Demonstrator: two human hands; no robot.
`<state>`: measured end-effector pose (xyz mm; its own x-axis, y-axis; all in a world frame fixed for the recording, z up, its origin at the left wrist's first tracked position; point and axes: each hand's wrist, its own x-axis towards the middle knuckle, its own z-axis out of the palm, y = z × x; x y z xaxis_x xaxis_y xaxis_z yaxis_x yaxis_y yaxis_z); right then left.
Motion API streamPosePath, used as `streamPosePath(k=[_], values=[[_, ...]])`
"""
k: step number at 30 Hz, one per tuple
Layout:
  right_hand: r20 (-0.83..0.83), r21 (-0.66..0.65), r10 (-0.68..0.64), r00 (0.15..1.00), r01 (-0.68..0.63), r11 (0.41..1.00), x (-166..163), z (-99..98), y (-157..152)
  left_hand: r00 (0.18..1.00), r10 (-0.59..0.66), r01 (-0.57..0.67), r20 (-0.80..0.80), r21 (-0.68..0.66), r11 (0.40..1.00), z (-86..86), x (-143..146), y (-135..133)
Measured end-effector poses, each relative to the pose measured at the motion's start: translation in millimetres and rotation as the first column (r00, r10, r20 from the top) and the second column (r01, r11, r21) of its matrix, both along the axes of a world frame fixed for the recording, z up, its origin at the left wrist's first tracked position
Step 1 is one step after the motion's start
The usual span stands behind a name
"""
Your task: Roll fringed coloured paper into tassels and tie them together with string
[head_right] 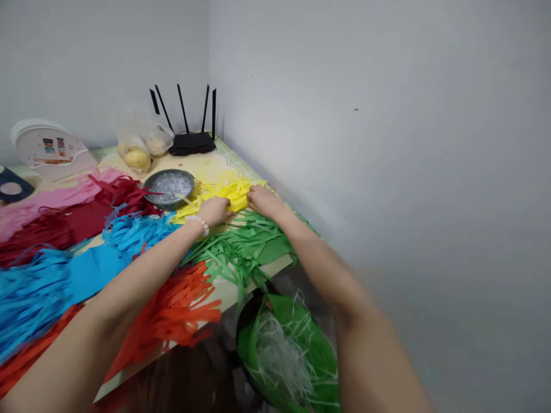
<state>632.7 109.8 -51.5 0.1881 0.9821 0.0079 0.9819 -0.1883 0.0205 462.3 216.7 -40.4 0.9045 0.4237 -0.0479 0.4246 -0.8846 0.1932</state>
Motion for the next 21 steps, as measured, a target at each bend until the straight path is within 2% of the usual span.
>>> streamPosePath(k=[5, 9, 13, 16, 18, 21], values=[[-0.047, 0.041, -0.028, 0.998, 0.030, 0.999, -9.5, 15.0, -9.2, 0.998, 0.059, -0.060, 0.037, 0.013, 0.998, -2.2, 6.4, -1.5], [-0.093, 0.111, -0.043, 0.995, 0.053, 0.992, -42.2, 16.3, -17.1, 0.986, 0.122, -0.126, 0.113, 0.025, 0.992, 5.1, 8.6, -1.8], [-0.159, 0.072, -0.065, 0.985, 0.078, 0.994, -71.4, -0.5, 7.3, 0.963, 0.134, -0.152, 0.234, 0.059, 0.987, 28.8, 3.9, -3.1], [-0.184, 0.076, -0.135, 0.974, 0.151, 0.986, -71.3, -7.0, 37.1, 0.931, 0.129, -0.174, 0.343, 0.104, 0.979, 52.1, -9.0, -1.4], [-0.199, 0.090, -0.175, 0.964, 0.196, 0.976, -64.7, -5.4, 50.7, 0.881, 0.141, -0.214, 0.451, 0.114, 0.970, 65.7, -22.0, 4.2], [-0.211, 0.095, -0.192, 0.958, 0.215, 0.972, -55.9, 1.7, 57.0, 0.744, 0.195, -0.298, 0.639, 0.057, 0.953, 80.4, -46.1, 21.0]])
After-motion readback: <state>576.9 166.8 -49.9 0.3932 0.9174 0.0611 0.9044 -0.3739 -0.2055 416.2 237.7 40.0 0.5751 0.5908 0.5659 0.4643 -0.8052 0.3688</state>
